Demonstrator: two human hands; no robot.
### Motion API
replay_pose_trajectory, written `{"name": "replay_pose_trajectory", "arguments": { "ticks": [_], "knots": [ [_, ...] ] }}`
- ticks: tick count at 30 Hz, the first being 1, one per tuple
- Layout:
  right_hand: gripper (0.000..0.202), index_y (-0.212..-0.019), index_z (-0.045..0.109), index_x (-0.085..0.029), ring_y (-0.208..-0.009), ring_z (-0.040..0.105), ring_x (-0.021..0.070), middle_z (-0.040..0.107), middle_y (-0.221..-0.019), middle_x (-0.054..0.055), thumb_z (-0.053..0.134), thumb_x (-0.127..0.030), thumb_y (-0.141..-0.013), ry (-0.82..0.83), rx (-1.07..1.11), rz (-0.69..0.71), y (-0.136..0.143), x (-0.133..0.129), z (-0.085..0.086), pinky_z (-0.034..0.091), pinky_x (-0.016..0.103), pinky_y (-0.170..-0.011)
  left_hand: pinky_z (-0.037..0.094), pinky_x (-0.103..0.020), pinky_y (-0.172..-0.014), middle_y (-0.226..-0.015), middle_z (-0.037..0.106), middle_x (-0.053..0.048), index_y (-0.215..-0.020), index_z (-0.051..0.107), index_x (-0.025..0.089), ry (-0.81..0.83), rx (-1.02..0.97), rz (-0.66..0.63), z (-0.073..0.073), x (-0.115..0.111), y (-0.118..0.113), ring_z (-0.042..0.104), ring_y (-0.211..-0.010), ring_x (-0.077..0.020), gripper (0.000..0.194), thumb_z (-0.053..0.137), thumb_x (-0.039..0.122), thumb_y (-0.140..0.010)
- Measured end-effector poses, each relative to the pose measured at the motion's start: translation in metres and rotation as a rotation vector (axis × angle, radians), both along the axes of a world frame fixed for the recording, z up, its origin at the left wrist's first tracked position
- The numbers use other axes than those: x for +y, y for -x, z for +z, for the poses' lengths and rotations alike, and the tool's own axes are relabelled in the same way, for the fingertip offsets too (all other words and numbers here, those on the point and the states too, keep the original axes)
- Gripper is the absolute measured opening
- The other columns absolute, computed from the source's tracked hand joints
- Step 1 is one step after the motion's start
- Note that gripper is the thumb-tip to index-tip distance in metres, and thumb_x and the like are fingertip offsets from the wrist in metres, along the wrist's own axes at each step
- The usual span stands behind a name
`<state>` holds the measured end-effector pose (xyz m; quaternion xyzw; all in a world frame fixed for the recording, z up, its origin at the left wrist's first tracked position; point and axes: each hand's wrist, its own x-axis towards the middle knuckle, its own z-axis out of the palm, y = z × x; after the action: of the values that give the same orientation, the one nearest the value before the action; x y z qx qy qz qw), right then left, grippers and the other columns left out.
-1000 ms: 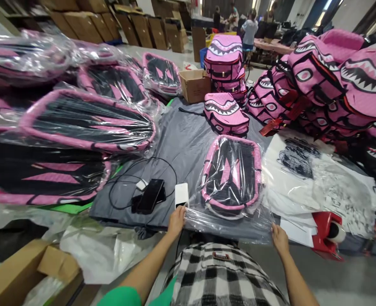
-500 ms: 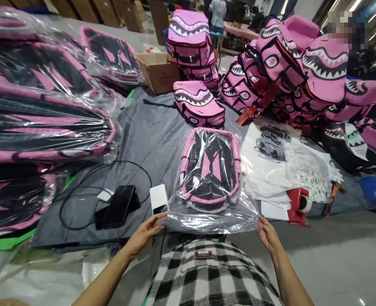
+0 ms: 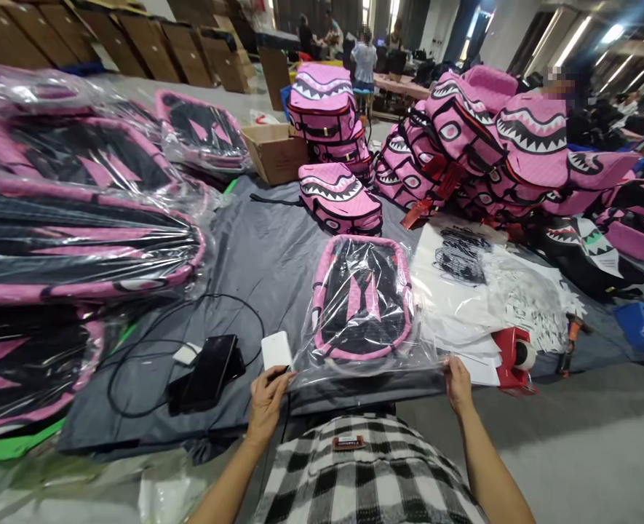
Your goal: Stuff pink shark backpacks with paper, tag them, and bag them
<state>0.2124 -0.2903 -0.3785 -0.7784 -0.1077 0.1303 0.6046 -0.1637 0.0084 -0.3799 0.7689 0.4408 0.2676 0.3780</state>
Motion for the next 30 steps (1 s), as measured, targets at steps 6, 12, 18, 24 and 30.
{"name": "replay_pose_trajectory", "arguments": {
  "ticks": [6,12,18,24,30],
  "knots": [
    [0.058,-0.078,0.059,-0.023,-0.053,0.043,0.0150,0.046,-0.055,-0.005,0.057,-0.080,-0.071,0.067,-0.049,-0.023,-0.008,0.019,-0.009,0.037,0.028,-0.054,0.053,-0.036,-0.084,-0.068,0.070,-0.003,-0.092,0.073,0.022,0.084,0.027,-0.013,0.000,0.013,-0.022,0.068,-0.079,-0.0227,0.061,0.031,0.067,-0.091],
    [0.062,-0.082,0.058,-0.022,-0.054,0.044,0.0153,0.052,-0.060,-0.003,0.048,-0.082,-0.074,0.132,-0.123,-0.074,-0.010,0.024,-0.021,0.038,0.029,-0.056,0.049,-0.038,-0.073,-0.057,0.065,-0.003,-0.078,0.070,0.021,0.015,0.191,0.047,0.001,0.028,-0.036,0.064,-0.060,-0.0235,0.047,0.039,0.052,-0.091],
    [0.062,-0.088,0.062,-0.021,-0.052,0.044,0.0156,0.051,-0.058,-0.004,0.043,-0.079,-0.081,0.166,-0.163,-0.083,-0.012,0.026,-0.027,0.037,0.029,-0.054,0.028,-0.051,-0.110,-0.124,0.068,-0.012,-0.117,0.067,0.022,-0.356,0.204,-0.195,0.030,0.002,-0.094,0.053,-0.122,-0.0312,0.032,0.052,0.037,-0.094],
    [0.061,-0.089,0.062,-0.021,-0.061,0.049,0.0175,0.058,-0.066,0.000,0.039,-0.078,-0.084,0.186,-0.202,-0.089,-0.012,0.027,-0.026,0.040,0.029,-0.060,0.033,-0.050,-0.103,-0.116,0.065,-0.009,-0.091,0.064,0.020,-0.357,0.195,-0.607,0.043,-0.027,-0.142,0.049,-0.119,-0.0310,0.033,0.068,0.052,-0.085],
    [0.063,-0.090,0.061,-0.021,-0.062,0.050,0.0177,0.059,-0.068,0.000,0.037,-0.079,-0.085,0.184,-0.186,-0.121,-0.004,0.029,-0.022,0.040,0.029,-0.061,0.034,-0.049,-0.098,-0.108,0.068,-0.007,-0.079,0.062,0.021,-0.071,0.201,-0.623,0.041,-0.017,-0.137,0.052,-0.112,-0.0284,0.020,0.061,0.036,-0.091]
  ]
}}
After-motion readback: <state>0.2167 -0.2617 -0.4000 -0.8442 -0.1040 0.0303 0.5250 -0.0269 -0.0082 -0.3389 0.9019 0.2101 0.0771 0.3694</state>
